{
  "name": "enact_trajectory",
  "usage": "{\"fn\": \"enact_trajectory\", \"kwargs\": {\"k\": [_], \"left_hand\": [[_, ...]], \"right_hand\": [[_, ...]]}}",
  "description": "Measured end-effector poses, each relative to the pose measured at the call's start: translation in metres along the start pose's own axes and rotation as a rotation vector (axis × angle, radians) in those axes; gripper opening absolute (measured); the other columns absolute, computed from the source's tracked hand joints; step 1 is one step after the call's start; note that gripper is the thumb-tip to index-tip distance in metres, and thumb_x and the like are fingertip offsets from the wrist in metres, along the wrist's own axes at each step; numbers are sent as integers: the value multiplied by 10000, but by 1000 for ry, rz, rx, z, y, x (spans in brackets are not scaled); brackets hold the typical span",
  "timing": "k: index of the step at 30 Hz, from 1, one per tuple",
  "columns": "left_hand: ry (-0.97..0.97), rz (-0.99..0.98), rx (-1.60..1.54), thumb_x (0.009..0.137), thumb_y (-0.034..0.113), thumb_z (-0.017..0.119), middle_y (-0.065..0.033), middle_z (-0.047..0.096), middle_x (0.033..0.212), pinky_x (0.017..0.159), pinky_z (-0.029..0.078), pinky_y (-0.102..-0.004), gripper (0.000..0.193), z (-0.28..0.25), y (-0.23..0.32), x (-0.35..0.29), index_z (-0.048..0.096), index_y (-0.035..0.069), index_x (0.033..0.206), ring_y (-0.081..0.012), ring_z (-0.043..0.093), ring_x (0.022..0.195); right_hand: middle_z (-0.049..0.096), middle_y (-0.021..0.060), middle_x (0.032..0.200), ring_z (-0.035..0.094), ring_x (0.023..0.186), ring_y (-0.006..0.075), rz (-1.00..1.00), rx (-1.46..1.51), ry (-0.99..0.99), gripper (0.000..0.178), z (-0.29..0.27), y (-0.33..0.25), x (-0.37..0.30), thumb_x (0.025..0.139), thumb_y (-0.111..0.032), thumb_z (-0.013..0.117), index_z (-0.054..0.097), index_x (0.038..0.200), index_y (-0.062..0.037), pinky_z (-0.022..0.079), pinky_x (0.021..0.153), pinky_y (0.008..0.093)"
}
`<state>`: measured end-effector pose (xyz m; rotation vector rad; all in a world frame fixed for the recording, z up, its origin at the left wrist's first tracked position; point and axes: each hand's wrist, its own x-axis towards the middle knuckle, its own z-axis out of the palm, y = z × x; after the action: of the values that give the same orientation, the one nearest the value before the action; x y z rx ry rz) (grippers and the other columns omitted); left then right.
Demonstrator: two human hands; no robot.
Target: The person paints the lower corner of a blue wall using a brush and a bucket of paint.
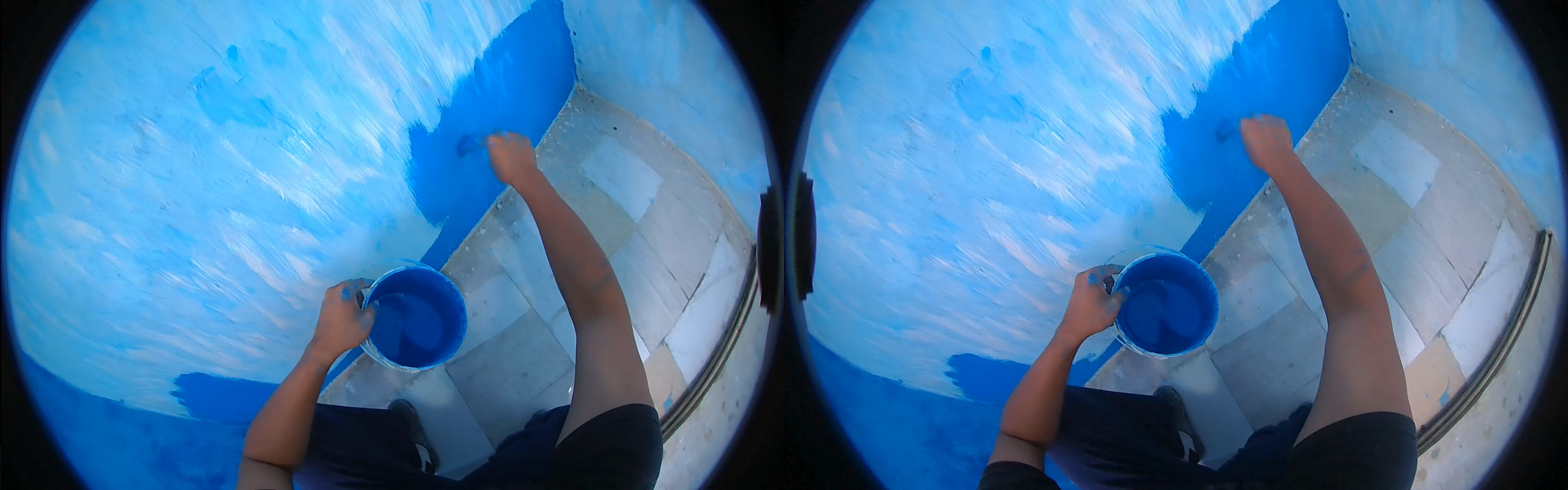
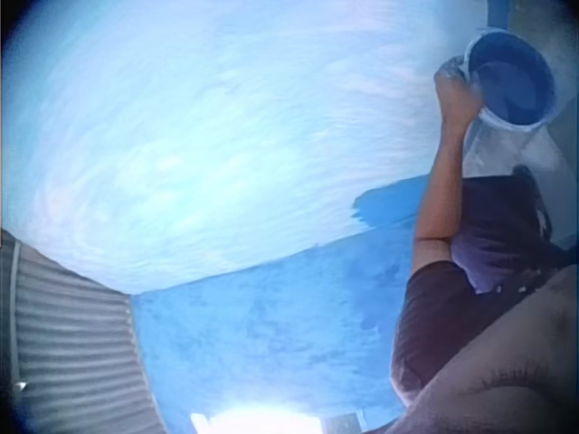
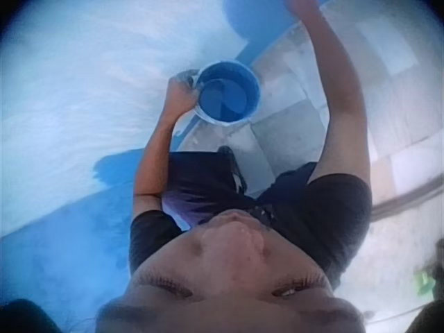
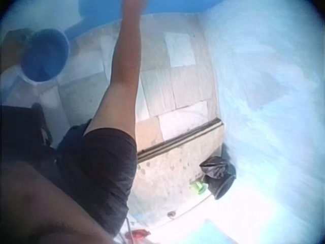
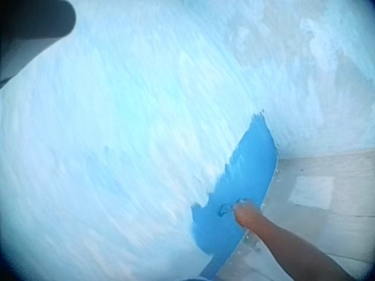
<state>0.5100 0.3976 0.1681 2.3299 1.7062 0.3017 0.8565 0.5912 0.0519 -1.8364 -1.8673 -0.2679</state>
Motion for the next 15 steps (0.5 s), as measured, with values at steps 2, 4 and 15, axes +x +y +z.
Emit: {"fn": "enact_trajectory", "kwargs": {"k": [2, 4, 15], "left_hand": [[6, -10, -13, 766, 56, 677, -197, 623, 732, 596, 487, -389, 335, 0, -1, -2, 647, -108, 1057, -276, 599, 602], [3, 8, -20, 771, 55, 674, -191, 615, 720, 585, 480, -383, 337, -1, -2, -1, 645, -108, 1065, -263, 589, 592], [-8, 22, -51, 783, 55, 661, -156, 582, 640, 544, 451, -376, 295, -1, 11, 9, 672, -77, 1047, -230, 542, 534]], "right_hand": [[648, 105, 1043, 638, 954, 301, 70, 142, 100, 219, -18, -9, 5, 845, -82, 580, 677, 1032, -143, 522, 767, 446], [647, 112, 1056, 630, 969, 313, 182, 364, 260, 230, -24, -12, 3, 847, -75, 579, 669, 1050, -136, 522, 775, 448], [651, 120, 1083, 634, 1030, 330, 180, -15, -353, 255, 107, 33, -60, 872, -150, 606, 665, 1120, -161, 525, 868, 434]]}}
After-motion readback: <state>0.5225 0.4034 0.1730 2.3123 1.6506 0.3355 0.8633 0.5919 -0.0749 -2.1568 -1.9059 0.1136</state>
